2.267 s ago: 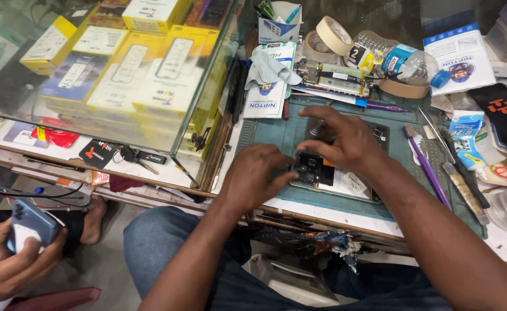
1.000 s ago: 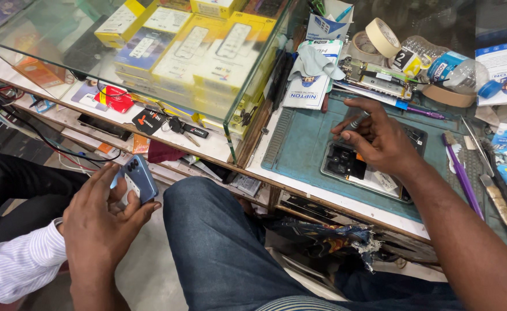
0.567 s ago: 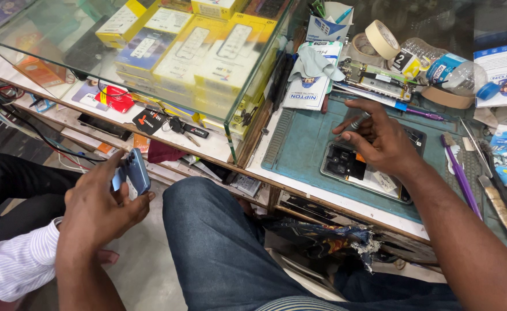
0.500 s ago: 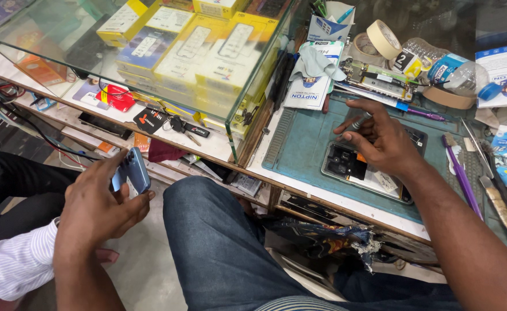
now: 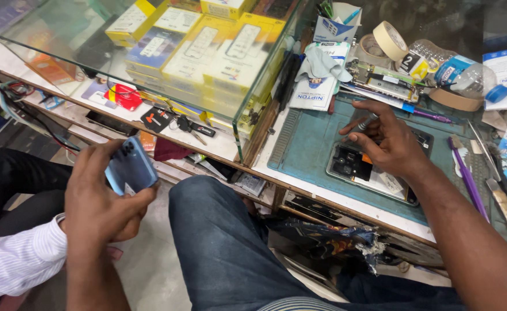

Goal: The person uses a screwdriver to remove screws from the back of a disassembled smartphone lying on a workbench. They then pick up a second blue smartphone, inspect its back and sides, and place it back down.

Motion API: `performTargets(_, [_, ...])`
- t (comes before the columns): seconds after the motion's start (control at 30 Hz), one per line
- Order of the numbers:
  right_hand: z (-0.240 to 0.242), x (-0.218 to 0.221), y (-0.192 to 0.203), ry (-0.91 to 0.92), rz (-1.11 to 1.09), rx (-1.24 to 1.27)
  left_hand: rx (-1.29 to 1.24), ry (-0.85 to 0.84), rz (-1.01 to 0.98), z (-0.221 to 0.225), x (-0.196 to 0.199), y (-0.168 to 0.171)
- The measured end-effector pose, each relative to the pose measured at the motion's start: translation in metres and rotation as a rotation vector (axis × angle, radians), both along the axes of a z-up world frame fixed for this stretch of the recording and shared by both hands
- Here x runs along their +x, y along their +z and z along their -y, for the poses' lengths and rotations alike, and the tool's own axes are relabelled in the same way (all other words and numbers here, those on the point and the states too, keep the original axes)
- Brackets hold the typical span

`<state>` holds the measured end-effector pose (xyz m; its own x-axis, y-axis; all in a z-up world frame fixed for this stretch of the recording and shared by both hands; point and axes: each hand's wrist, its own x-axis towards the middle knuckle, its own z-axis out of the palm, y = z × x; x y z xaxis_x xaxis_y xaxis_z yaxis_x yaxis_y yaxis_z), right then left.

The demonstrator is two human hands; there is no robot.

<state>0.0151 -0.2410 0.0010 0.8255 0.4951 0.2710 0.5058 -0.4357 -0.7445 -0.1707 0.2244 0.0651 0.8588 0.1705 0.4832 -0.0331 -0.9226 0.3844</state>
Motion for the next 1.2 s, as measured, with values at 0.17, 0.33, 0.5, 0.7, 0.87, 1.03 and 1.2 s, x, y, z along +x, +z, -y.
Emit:
performTargets(0.17, [0.0, 0.0, -0.001, 0.017, -0.007, 0.038, 0.03, -0.131, 0.125, 0.031, 0.003, 0.023])
performTargets(0.33, [0.001, -0.002, 0.0, -0.02, -0.04, -0.015, -0.077, -0.21, 0.121, 0.083, 0.006, 0.03])
performTargets(0.5, [0.0, -0.003, 0.006, -0.038, -0.047, -0.058, -0.326, -0.315, -0.01, 0.136, 0.009, 0.022])
performTargets(0.7, [0.001, -0.001, 0.005, 0.02, -0.003, 0.011, -0.359, -0.408, -0.13, 0.189, 0.039, 0.0])
performTargets(0.87, [0.001, -0.004, 0.006, -0.047, 0.023, -0.033, -0.317, -0.388, -0.161, 0.217, 0.076, -0.004])
performTargets(1.03, [0.0, -0.001, 0.009, -0.025, 0.131, -0.098, -0.331, -0.392, -0.143, 0.232, 0.106, -0.002])
performTargets(1.2, [0.006, -0.001, 0.005, -0.057, 0.023, -0.15, -0.496, -0.516, -0.028, 0.242, 0.128, -0.012])
